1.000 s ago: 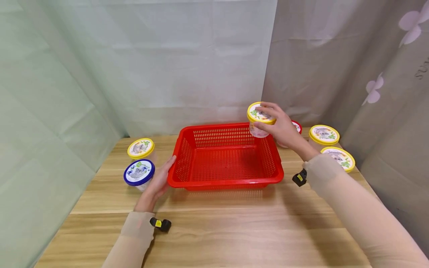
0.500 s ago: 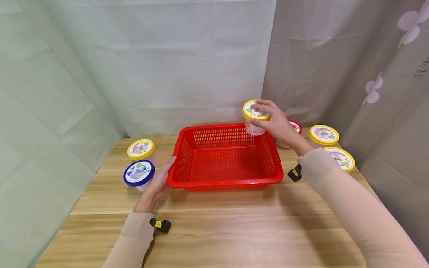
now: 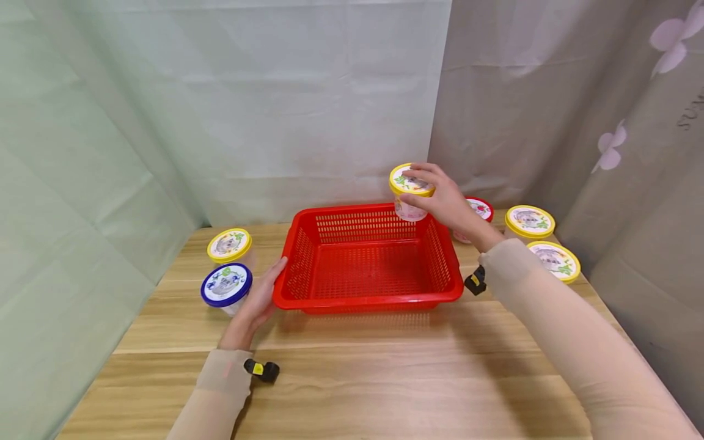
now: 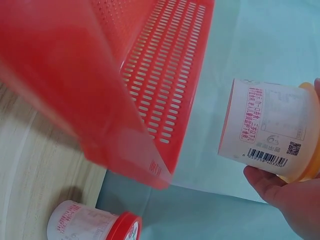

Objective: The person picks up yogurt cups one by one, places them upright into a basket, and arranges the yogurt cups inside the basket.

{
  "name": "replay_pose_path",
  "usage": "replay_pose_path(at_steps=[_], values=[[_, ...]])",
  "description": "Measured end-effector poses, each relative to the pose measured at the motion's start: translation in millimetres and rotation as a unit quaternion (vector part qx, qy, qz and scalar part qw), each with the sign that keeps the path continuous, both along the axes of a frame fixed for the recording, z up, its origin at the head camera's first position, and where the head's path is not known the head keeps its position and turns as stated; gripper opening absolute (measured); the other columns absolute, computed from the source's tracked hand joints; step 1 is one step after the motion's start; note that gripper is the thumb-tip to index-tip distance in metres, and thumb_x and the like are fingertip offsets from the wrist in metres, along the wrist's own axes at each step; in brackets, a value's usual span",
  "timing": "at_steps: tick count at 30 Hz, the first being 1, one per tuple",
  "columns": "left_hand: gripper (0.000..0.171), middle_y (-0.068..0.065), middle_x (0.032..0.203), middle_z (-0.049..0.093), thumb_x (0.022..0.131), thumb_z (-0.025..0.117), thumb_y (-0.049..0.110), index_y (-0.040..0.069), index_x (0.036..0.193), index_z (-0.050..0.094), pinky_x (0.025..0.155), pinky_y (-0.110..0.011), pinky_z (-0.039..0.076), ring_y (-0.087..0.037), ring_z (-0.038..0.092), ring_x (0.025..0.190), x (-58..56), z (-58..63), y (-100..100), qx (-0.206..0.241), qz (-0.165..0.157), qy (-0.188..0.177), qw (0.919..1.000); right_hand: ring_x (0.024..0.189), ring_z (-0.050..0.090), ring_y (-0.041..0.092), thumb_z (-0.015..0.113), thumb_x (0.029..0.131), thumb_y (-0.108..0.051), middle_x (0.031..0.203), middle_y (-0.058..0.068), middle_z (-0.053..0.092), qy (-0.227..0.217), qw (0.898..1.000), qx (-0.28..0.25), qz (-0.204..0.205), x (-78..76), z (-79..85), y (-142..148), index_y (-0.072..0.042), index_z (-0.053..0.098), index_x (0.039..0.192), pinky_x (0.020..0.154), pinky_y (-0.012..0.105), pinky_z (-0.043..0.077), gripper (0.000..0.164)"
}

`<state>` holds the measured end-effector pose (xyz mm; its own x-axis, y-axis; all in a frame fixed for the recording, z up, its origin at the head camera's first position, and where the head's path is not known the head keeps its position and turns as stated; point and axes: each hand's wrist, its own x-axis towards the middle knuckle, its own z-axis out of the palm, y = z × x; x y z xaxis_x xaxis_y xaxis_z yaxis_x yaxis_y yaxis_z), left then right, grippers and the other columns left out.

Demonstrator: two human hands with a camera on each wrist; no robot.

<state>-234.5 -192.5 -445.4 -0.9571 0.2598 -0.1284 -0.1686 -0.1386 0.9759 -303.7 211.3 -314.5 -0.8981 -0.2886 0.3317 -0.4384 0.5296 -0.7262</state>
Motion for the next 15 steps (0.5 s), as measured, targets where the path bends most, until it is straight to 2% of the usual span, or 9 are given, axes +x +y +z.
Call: replay_pose_path(at_steps=[15], values=[[0.059, -0.020, 0.157, 0.040, 0.114, 0.034, 0.045, 0.017, 0.165, 0.025, 0.098, -0.030, 0.053, -0.035, 0.045, 0.135, -2.6, 1.2, -1, 0.002, 0.000, -0.003, 1.0000, 0.136, 0.041, 0.030, 0.079, 0.094, -0.022, 0.159, 0.004, 0.043, -0.008, 0.999, -0.003, 0.031, -8.9, 1.9, -15, -0.014, 0.062, 0.145, 0.106, 0.052, 0.041, 0.054]])
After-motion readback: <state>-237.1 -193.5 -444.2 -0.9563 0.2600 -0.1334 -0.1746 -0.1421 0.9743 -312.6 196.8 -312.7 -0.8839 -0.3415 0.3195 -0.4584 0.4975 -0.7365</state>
